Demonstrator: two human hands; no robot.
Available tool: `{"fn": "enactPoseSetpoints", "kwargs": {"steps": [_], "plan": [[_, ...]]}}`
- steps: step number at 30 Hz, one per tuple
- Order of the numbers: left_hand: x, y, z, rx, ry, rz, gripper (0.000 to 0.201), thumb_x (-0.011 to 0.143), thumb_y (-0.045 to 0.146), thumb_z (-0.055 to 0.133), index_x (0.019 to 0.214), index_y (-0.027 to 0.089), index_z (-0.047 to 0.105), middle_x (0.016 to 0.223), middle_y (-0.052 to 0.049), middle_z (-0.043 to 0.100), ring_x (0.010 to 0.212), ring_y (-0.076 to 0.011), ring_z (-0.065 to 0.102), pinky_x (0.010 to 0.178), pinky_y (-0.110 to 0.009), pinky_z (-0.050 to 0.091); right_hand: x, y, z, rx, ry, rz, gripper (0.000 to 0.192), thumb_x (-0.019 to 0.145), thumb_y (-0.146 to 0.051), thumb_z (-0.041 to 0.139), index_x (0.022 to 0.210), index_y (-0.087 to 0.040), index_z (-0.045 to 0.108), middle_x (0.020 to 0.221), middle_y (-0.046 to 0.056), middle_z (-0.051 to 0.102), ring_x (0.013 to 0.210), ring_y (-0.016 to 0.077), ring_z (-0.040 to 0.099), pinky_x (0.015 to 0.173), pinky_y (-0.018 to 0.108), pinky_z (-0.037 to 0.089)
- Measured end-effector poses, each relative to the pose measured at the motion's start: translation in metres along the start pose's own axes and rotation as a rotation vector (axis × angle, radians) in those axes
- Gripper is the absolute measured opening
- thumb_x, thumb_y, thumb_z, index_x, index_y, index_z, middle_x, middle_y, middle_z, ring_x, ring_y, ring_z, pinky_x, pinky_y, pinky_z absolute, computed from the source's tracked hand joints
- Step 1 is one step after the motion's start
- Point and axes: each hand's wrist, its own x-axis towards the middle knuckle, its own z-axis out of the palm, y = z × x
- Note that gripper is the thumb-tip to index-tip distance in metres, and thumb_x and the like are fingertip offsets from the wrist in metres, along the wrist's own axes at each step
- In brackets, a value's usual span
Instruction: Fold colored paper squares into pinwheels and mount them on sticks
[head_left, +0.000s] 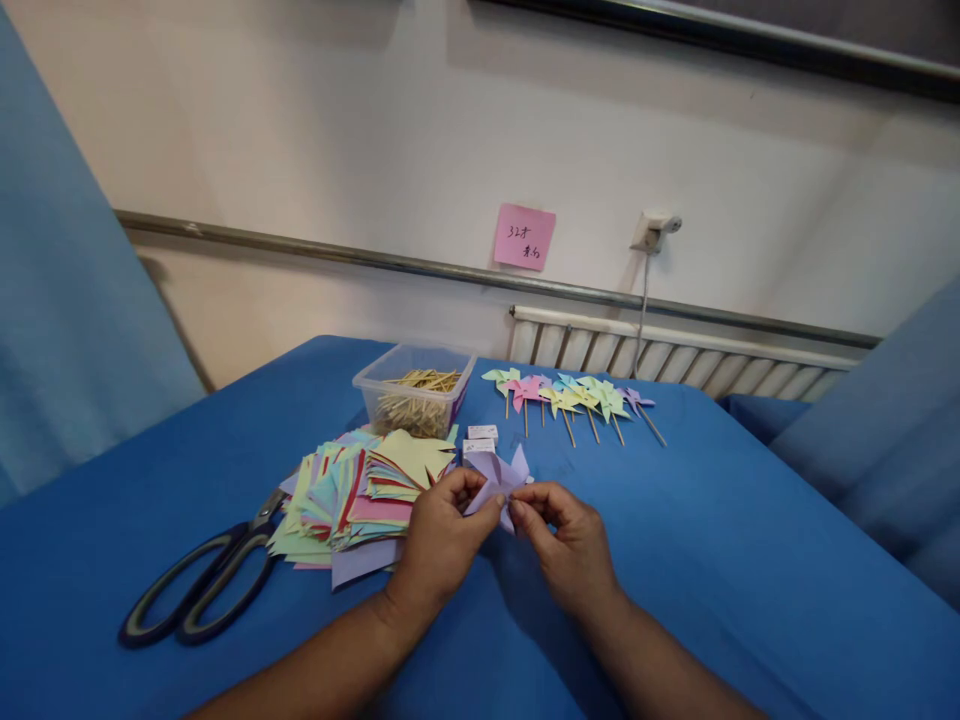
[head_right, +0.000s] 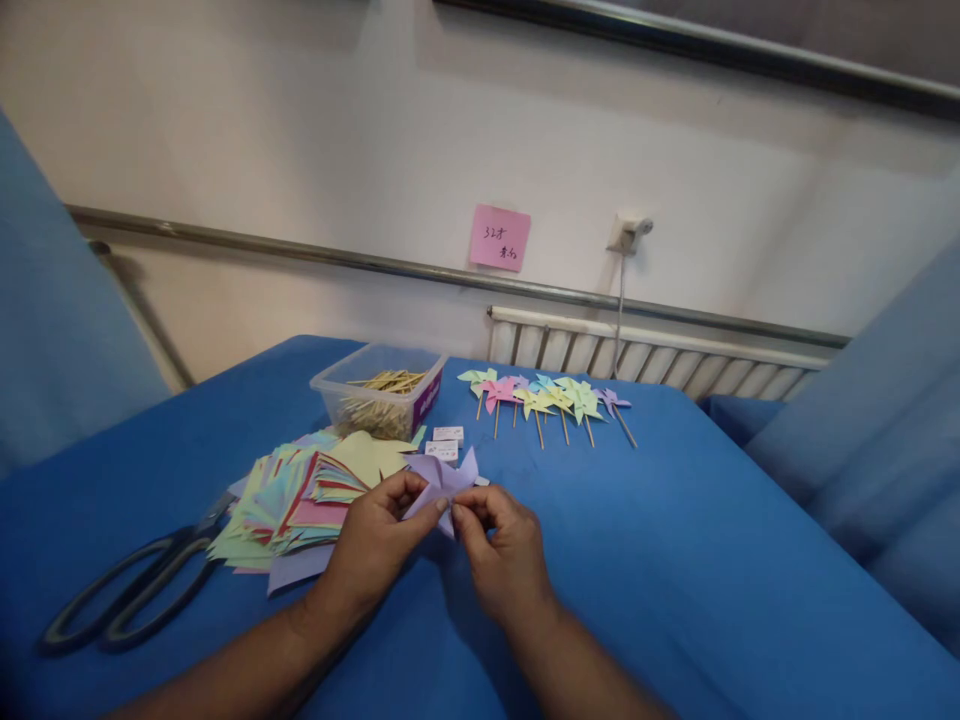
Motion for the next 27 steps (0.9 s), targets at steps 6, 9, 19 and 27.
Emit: {"fn": "enactPoseSetpoints", "kwargs": {"steps": [6, 9, 19, 27], "plan": [[0.0014, 0.0011, 0.0015, -0.107, -0.037, -0.115, 0.016, 0.061, 0.027, 0.069, 0.064, 0.017, 0.056, 0.06, 0.004, 0.055, 0.059, -0.0116, 0.051, 0.058, -0.021, 0.041, -0.0016, 0.001, -0.0007, -0.012, 0.024, -0.031, 0.012, 0.081, -0.024, 0.055, 0.083, -0.018, 0.065, 0.067, 0.0, 0.063, 0.057, 0.0121, 0.056, 0.056, 0.022, 0.045], [0.0013, -0.0014, 0.0017, -0.117, -0.056, -0.113, 0.016, 0.062, 0.026, 0.069, 0.066, 0.017, 0.057, 0.061, 0.004, 0.056, 0.06, -0.0115, 0.051, 0.059, -0.021, 0.041, -0.0016, 0.0005, -0.0013, -0.025, 0.03, -0.043, 0.011, 0.08, -0.024, 0.056, 0.082, -0.018, 0.065, 0.068, 0.0, 0.063, 0.058, 0.012, 0.056, 0.056, 0.022, 0.045], [-0.0004, -0.0055, -0.0004, -0.086, -0.077, -0.07, 0.017, 0.065, 0.029, 0.069, 0.07, 0.018, 0.058, 0.066, 0.003, 0.058, 0.063, -0.0129, 0.054, 0.061, -0.022, 0.043, -0.0022, -0.0033, -0.0036, -0.075, 0.042, -0.1, 0.011, 0.081, -0.021, 0.055, 0.081, -0.018, 0.066, 0.07, 0.0, 0.063, 0.06, 0.0118, 0.056, 0.059, 0.022, 0.044], [-0.0013, -0.0014, 0.0002, -0.101, -0.077, -0.081, 0.016, 0.064, 0.028, 0.069, 0.069, 0.018, 0.058, 0.065, 0.003, 0.058, 0.063, -0.0125, 0.054, 0.061, -0.022, 0.043, -0.0024, -0.0027, -0.0033, -0.052, 0.051, -0.1, 0.011, 0.081, -0.02, 0.055, 0.082, -0.019, 0.066, 0.07, 0.0, 0.063, 0.061, 0.0117, 0.056, 0.059, 0.022, 0.045]]}}
